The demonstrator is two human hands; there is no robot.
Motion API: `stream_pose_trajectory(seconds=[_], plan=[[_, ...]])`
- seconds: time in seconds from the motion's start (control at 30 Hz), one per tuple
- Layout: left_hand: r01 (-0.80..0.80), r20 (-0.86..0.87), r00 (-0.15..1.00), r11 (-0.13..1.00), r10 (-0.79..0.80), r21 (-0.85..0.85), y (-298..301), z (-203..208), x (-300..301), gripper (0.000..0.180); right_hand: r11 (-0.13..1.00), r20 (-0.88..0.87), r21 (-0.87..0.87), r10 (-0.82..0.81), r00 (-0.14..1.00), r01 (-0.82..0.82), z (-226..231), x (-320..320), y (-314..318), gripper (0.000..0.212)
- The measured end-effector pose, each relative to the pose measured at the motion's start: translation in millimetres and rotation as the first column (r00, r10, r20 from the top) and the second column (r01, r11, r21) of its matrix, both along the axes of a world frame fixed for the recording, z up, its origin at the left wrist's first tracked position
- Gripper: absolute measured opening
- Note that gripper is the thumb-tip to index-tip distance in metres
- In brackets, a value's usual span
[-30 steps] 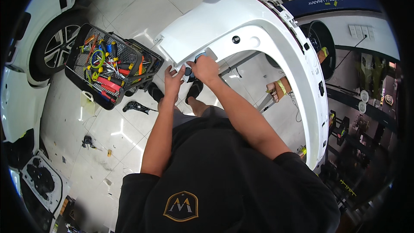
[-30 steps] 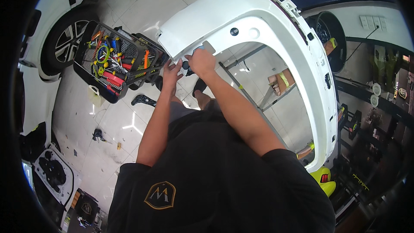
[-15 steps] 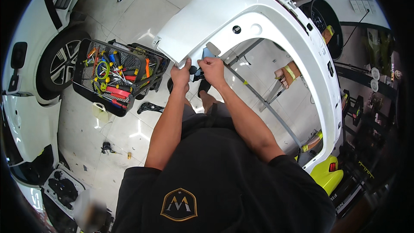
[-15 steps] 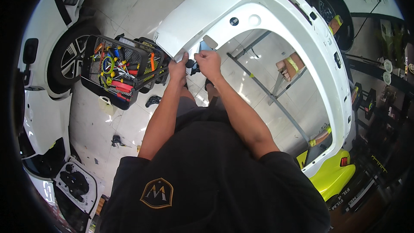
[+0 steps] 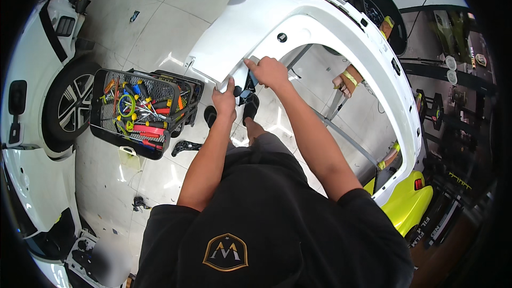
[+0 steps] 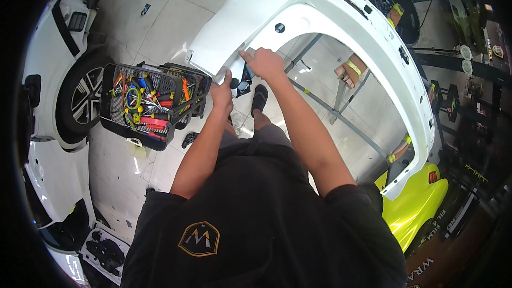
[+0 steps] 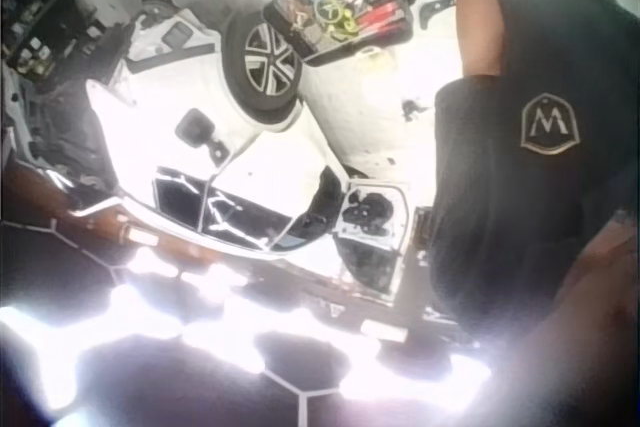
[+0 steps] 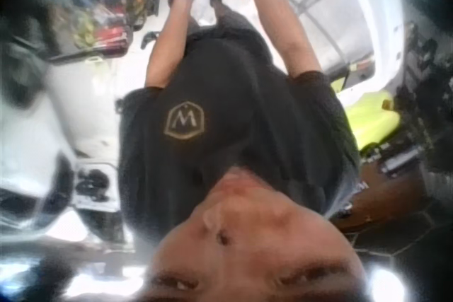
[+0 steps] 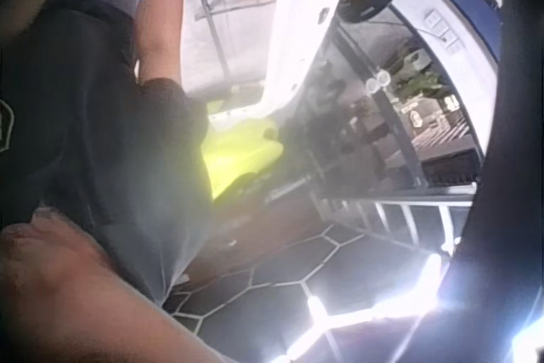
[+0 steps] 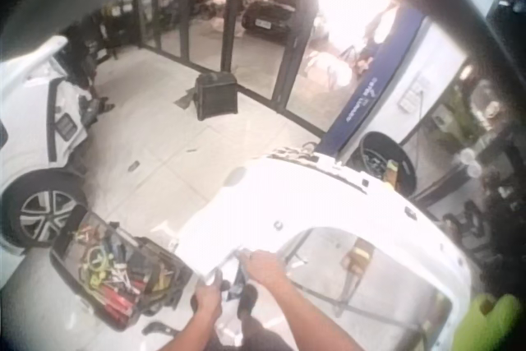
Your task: The person removes a damaged section from a white car bumper, then uses a heat gun and a plastic trim tool to smooth and reshape the area. The person also uses a marker to mark spots on the bumper.
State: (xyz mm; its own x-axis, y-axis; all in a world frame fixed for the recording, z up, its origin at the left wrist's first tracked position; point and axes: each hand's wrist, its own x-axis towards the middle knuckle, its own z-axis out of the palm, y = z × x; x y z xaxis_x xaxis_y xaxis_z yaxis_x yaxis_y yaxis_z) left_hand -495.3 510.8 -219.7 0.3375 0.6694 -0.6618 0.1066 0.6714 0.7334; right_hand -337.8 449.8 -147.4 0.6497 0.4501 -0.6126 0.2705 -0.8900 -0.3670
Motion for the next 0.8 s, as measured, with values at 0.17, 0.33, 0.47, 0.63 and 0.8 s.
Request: stream_pose_trajectory(seconds=[0.17, 0.33, 0.47, 0.63, 0.8], plan=[[0.01, -0.042, 0.999, 0.999, -0.008, 0.043, -2.9, 15.1, -0.7, 0.054, 0.998, -0.091, -0.056, 0.033, 0.995, -0.038, 5.1, 0.1, 9.9, 0.053], [-0.018, -0.054, 0.998, 0.999, 0.019, 0.027, -2.2, 8.7, -1.1, 0.054, 0.998, -0.201, -0.007, -0.066, 0.977, 0.066, -0.8, 0.5, 19.1, 0.039], [-0.04, -0.045, 0.998, 0.996, 0.043, 0.079, -5.0, -0.6, -1.8, 0.05, 1.0, -0.218, 0.016, -0.012, 0.976, 0.016, -9.1, 2.2, 21.2, 0.038], [-0.07, -0.039, 0.997, 0.994, 0.073, 0.087, -4.5, -9.0, 2.0, 0.045, 0.933, -0.207, 0.359, 0.071, 0.976, 0.008, -42.5, 8.4, -6.3, 0.033], [-0.083, -0.091, 0.992, 0.993, 0.09, 0.079, -5.2, -11.9, 6.8, 0.037, 0.657, -0.512, 0.566, -0.193, 0.837, 0.497, -65.3, -14.1, -35.0, 0.031]])
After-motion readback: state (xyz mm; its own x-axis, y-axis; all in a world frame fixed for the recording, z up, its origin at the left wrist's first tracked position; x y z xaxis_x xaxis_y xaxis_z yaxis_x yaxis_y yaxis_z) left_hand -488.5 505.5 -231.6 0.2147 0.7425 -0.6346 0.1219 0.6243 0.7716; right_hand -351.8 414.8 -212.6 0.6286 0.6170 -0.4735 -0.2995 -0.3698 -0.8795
